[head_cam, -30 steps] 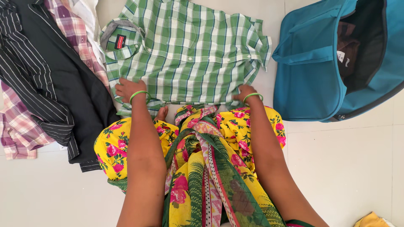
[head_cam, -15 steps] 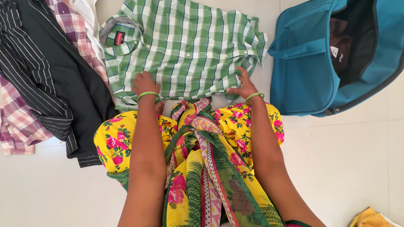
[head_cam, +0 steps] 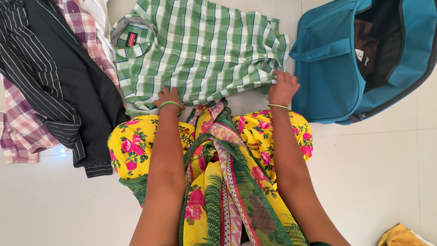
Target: The person buttons a green checkered shirt and then folds it by hand while sitting on the floor.
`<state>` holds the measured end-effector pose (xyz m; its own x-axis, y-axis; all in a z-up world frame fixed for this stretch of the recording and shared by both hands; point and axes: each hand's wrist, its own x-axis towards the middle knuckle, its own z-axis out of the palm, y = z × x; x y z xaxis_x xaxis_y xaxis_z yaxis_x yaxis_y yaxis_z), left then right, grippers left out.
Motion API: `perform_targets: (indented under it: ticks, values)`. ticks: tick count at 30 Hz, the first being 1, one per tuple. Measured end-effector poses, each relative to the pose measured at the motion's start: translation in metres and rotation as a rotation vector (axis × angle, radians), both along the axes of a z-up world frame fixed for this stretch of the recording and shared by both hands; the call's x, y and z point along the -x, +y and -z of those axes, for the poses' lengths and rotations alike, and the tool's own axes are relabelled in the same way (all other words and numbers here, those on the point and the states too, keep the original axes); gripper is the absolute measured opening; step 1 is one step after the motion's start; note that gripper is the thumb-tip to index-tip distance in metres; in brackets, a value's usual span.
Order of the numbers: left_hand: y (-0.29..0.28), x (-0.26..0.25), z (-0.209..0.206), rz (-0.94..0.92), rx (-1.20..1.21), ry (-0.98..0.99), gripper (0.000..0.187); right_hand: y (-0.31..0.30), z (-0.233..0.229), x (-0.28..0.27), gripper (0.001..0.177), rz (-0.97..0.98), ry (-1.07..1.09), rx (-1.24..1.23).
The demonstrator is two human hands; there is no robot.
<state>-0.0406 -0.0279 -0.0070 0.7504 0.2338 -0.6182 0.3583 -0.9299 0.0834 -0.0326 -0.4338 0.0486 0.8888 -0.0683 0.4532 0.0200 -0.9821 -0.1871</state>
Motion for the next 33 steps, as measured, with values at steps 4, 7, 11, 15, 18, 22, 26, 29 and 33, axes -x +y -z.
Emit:
perform_targets:
  ticks: [4,7,11,15,18,22,26,29,33]
  values:
    - [-0.004,0.000,0.004,0.028,-0.055,-0.015,0.093,0.002,-0.034,0.019,0.041,0.006,-0.147,-0.001]
    - [-0.004,0.005,0.015,0.091,-0.136,-0.105,0.081,0.001,-0.043,0.020,0.033,-0.014,-0.187,0.010]
    - [0.003,0.004,0.025,0.065,-0.139,-0.316,0.054,-0.015,-0.040,0.013,0.032,-0.001,-0.109,-0.054]
    - [0.027,-0.009,0.023,0.024,-0.160,-0.594,0.028,-0.036,-0.049,0.011,0.033,-0.022,-0.101,-0.034]
    - [0.052,-0.026,0.006,0.061,-0.265,-0.695,0.023,-0.039,-0.065,0.013,0.032,-0.069,-0.135,-0.023]
    - [0.090,-0.038,-0.032,0.117,-0.439,-0.762,0.023,-0.035,-0.089,0.016,0.030,-0.079,-0.129,-0.087]
    - [0.123,-0.034,-0.084,0.207,-0.323,-0.637,0.037,-0.032,-0.112,0.020,0.031,-0.119,-0.135,-0.156]
    - [0.139,-0.027,-0.121,0.258,-0.211,-0.611,0.041,-0.034,-0.128,0.025,0.029,-0.120,-0.080,-0.146]
    - [0.149,0.010,-0.176,0.307,-0.151,-0.362,0.041,-0.050,-0.152,0.046,0.026,-0.194,0.125,-0.084]
